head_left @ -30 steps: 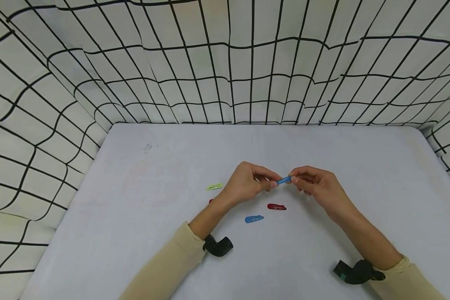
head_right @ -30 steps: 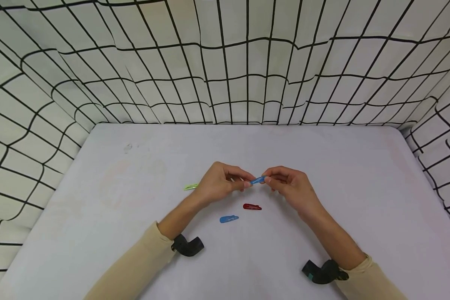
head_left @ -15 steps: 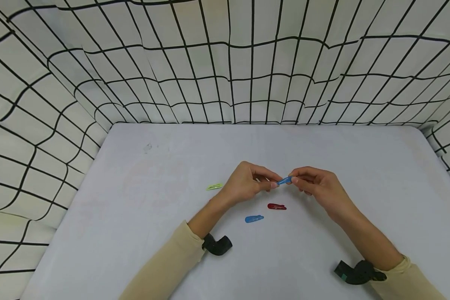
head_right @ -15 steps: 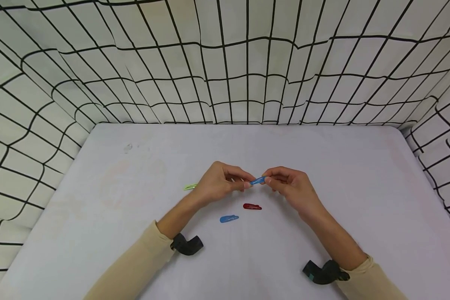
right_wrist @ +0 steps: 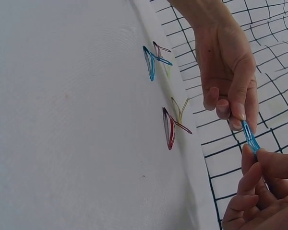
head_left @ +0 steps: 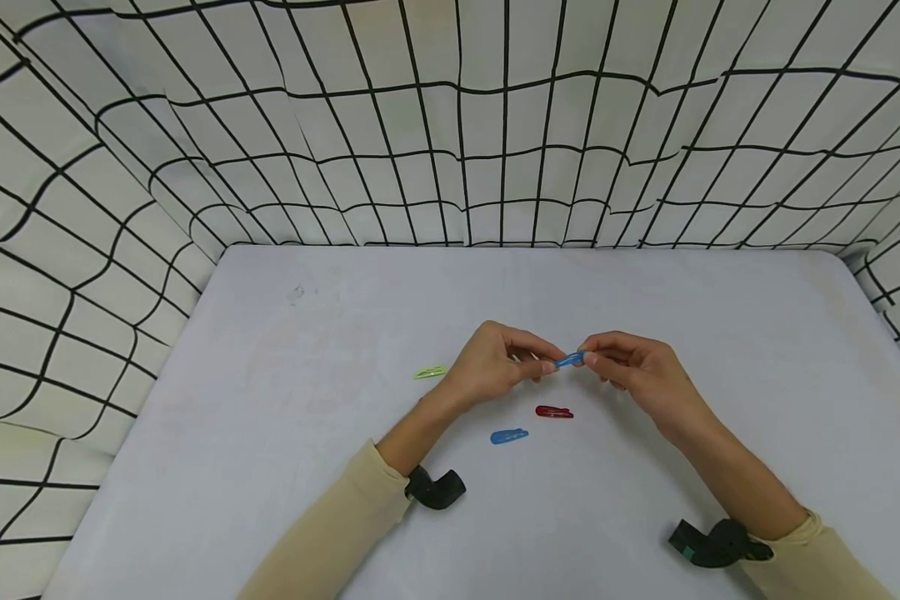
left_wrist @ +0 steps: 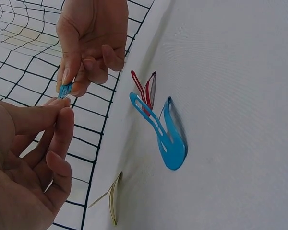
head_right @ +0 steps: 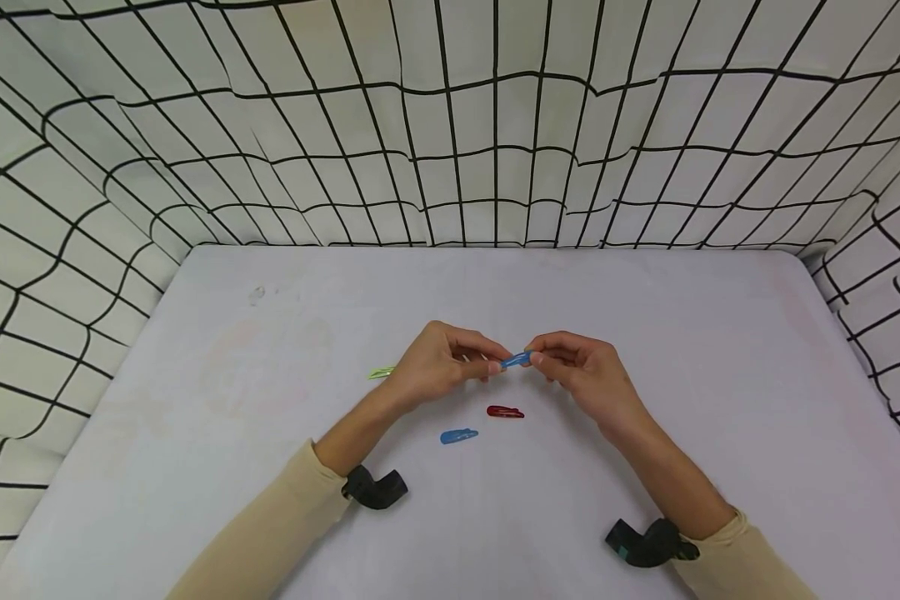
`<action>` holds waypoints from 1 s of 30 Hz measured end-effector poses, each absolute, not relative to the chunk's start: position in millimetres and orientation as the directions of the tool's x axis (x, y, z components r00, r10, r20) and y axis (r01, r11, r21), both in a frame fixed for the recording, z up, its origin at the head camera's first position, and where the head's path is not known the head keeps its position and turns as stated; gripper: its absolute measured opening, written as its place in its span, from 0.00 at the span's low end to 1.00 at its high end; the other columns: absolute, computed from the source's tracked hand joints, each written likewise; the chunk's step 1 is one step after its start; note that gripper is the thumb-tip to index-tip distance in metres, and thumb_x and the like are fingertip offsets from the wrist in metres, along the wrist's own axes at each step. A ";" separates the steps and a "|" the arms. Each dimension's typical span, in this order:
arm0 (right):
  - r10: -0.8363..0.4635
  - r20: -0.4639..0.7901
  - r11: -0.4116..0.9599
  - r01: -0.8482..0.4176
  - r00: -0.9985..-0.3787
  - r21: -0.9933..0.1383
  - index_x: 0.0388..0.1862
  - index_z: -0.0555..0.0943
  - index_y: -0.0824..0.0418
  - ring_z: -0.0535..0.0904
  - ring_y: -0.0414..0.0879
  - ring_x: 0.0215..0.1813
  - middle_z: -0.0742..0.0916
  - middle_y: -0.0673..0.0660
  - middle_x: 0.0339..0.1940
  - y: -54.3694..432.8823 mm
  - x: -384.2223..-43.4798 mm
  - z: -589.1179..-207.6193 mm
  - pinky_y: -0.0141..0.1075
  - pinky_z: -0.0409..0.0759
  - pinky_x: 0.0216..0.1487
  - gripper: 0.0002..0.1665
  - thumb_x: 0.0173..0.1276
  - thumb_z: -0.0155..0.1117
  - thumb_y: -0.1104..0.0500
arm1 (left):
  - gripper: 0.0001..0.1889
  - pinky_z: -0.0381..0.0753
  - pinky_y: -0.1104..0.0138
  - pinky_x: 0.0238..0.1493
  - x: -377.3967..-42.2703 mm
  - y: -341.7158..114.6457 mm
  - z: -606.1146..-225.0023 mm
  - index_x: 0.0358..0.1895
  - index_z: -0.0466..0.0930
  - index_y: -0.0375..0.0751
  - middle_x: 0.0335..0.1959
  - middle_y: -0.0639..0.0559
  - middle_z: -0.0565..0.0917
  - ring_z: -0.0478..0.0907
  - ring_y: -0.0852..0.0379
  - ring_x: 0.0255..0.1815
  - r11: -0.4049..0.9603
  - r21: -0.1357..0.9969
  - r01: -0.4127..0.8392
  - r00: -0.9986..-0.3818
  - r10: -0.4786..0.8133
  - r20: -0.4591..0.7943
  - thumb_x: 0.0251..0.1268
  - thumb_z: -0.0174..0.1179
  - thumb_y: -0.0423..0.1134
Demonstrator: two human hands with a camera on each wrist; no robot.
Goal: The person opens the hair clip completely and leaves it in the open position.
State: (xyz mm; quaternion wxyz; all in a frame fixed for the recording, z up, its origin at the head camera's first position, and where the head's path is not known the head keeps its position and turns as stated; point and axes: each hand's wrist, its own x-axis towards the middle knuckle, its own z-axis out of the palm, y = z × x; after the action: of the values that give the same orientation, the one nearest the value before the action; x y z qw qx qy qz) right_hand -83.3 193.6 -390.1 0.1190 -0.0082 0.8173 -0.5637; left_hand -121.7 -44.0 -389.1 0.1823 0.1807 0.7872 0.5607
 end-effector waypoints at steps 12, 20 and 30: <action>-0.142 -0.188 0.357 0.127 -0.972 -0.925 0.54 0.85 0.58 0.77 0.43 0.47 0.89 0.51 0.46 193.5 -83.5 -391.8 0.34 0.79 0.49 0.20 0.76 0.67 0.45 | 0.07 0.64 0.71 0.23 -123.3 -42.6 -391.2 0.41 0.94 0.49 0.34 0.50 0.91 0.83 0.38 0.34 0.298 0.952 0.069 -0.874 0.478 -0.086 0.64 0.72 0.34; -0.135 -0.192 0.360 0.132 -0.972 -0.923 0.55 0.85 0.58 0.78 0.43 0.48 0.89 0.51 0.47 193.9 -82.7 -391.5 0.34 0.79 0.50 0.19 0.76 0.67 0.46 | 0.07 0.65 0.71 0.23 -123.6 -42.7 -391.3 0.41 0.94 0.50 0.33 0.53 0.91 0.83 0.39 0.34 0.295 0.952 0.081 -0.870 0.486 -0.076 0.64 0.72 0.34; -0.145 -0.194 0.356 0.132 -0.970 -0.925 0.55 0.85 0.57 0.77 0.44 0.50 0.89 0.46 0.46 195.5 -81.5 -390.3 0.35 0.78 0.51 0.19 0.76 0.66 0.45 | 0.07 0.66 0.71 0.23 -123.4 -44.8 -392.0 0.42 0.94 0.50 0.34 0.53 0.91 0.83 0.38 0.35 0.276 0.956 0.096 -0.856 0.513 -0.062 0.65 0.71 0.34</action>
State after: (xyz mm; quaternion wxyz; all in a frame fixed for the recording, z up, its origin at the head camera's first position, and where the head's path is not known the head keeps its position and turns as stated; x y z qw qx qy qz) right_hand -81.5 195.5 -390.3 0.1219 -0.0041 0.8142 -0.5676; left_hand -123.4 -44.8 -392.0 0.1831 0.1957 0.7776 0.5688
